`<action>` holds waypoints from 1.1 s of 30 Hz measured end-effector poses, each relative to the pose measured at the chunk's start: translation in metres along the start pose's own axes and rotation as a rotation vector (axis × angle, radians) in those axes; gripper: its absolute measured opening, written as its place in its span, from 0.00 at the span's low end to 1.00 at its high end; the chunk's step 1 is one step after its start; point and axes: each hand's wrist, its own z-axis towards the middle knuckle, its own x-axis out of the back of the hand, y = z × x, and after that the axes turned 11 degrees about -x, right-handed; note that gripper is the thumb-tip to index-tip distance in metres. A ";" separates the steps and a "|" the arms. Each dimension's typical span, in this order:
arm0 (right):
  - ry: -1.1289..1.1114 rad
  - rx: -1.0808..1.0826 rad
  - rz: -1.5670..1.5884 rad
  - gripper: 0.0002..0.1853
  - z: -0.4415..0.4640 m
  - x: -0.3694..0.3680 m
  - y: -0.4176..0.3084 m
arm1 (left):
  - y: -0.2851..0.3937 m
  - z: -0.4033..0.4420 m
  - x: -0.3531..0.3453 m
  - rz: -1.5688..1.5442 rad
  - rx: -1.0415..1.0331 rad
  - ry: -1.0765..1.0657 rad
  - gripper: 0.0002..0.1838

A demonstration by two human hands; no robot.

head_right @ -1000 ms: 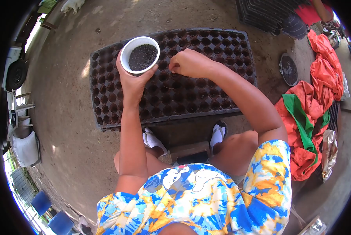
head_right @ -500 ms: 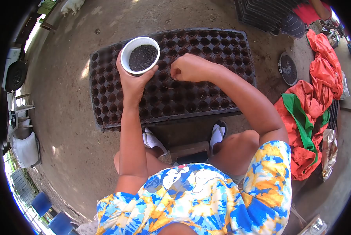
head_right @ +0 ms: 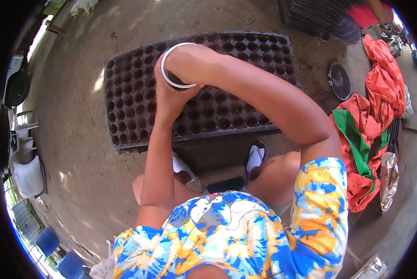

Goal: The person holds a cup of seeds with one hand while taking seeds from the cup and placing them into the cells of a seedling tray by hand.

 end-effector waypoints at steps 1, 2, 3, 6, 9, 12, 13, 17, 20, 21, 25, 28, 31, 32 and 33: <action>0.011 -0.005 0.059 0.07 0.001 0.000 0.001 | 0.001 0.000 0.000 -0.046 0.007 0.007 0.54; 0.022 0.011 0.139 0.07 0.001 0.004 0.003 | -0.001 0.001 0.001 -0.111 0.036 -0.018 0.52; 0.029 0.027 0.223 0.06 -0.002 0.011 0.001 | -0.001 0.000 0.002 -0.082 0.024 -0.009 0.53; 0.013 -0.072 0.447 0.06 -0.027 0.031 -0.002 | -0.001 -0.002 0.008 -0.031 0.009 0.026 0.54; -0.006 -0.158 0.618 0.06 -0.047 0.021 0.010 | -0.015 -0.003 0.019 -0.061 -0.015 0.089 0.52; -0.122 -0.254 0.598 0.07 -0.059 -0.006 0.023 | -0.029 -0.004 0.028 -0.156 0.026 0.138 0.52; -0.154 -0.267 0.557 0.07 -0.062 -0.016 0.025 | -0.030 -0.003 0.028 -0.188 0.027 0.158 0.52; -0.123 -0.212 0.453 0.10 -0.067 -0.042 0.031 | -0.018 0.002 0.030 -0.203 0.058 0.175 0.52; -0.111 -0.191 0.437 0.11 -0.071 -0.037 0.031 | -0.013 0.005 0.029 -0.185 0.047 0.172 0.51; -0.109 -0.169 0.421 0.11 -0.072 -0.037 0.031 | -0.014 0.006 0.029 -0.136 0.017 0.166 0.51; -0.113 -0.133 0.385 0.12 -0.074 -0.043 0.034 | -0.015 0.006 0.027 -0.131 0.035 0.168 0.51; -0.093 -0.129 0.396 0.11 -0.074 -0.042 0.036 | -0.017 0.006 0.025 -0.183 0.040 0.179 0.52; -0.123 -0.223 0.500 0.09 -0.072 -0.030 0.028 | -0.014 0.007 0.025 -0.181 0.046 0.177 0.52; -0.128 -0.230 0.558 0.09 -0.071 -0.029 0.025 | -0.012 0.008 0.025 -0.181 0.048 0.175 0.52; -0.134 -0.237 0.615 0.09 -0.070 -0.031 0.021 | -0.011 0.008 0.025 -0.181 0.052 0.173 0.52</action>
